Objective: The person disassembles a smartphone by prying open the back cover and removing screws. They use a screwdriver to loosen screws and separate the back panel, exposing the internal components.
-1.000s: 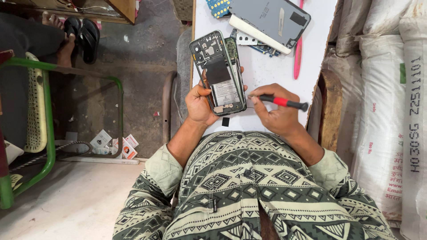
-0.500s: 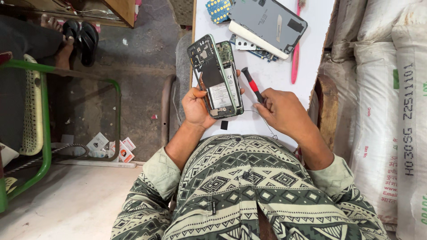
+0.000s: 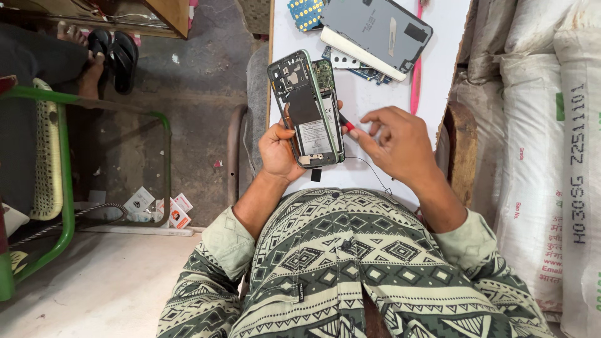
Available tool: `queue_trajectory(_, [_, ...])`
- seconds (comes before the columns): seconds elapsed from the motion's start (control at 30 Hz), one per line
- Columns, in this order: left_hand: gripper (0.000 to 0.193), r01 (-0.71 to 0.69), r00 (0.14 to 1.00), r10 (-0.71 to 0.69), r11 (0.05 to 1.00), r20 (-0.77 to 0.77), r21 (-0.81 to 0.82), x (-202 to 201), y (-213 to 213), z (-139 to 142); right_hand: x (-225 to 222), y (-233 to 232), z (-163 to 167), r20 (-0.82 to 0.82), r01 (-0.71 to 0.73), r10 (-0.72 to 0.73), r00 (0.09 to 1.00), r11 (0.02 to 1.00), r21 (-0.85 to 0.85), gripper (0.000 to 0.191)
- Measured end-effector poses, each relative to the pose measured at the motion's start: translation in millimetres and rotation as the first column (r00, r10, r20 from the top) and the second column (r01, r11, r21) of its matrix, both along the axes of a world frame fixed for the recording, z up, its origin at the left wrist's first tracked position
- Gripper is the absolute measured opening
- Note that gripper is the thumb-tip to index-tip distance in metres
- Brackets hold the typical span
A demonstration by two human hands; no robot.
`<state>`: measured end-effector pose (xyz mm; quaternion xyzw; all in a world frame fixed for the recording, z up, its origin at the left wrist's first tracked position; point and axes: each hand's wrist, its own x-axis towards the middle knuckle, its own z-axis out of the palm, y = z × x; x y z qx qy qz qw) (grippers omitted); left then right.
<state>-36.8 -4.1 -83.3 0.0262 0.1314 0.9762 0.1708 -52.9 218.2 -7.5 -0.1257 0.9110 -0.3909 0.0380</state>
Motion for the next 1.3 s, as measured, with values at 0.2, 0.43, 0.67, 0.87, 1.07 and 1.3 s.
queue_trajectory(0.2, [0.066,-0.013,0.995,0.011,1.000,0.101,0.016,4,-2,-23,-8,-16,-17,0.222,0.006,0.119,0.968,0.870,-0.492,0.042])
queue_trajectory(0.43, [0.064,-0.025,0.991,0.023,1.000,0.135,0.012,9,-1,-38,-8,-15,-38,0.312,0.094,0.096,0.945,0.835,-0.542,0.031])
queue_trajectory(0.67, [0.065,-0.031,0.996,0.029,0.999,0.081,0.016,10,0,-31,-5,-18,-54,0.326,0.156,0.054,0.944,0.798,-0.583,0.011])
queue_trajectory(0.87, [0.064,-0.012,0.997,0.014,0.999,0.073,-0.035,11,-1,-35,-4,-24,-45,0.244,0.139,-0.016,0.970,0.858,-0.495,0.006])
queue_trajectory(1.07, [0.061,-0.036,0.996,0.038,0.999,0.086,-0.022,14,2,-55,0,-33,-24,-0.056,0.063,-0.086,0.995,0.944,-0.323,0.001])
queue_trajectory(1.3, [0.062,-0.034,0.993,0.044,0.995,0.110,-0.090,18,3,-65,-6,-30,-11,-0.207,0.027,-0.061,0.976,0.986,-0.162,0.006])
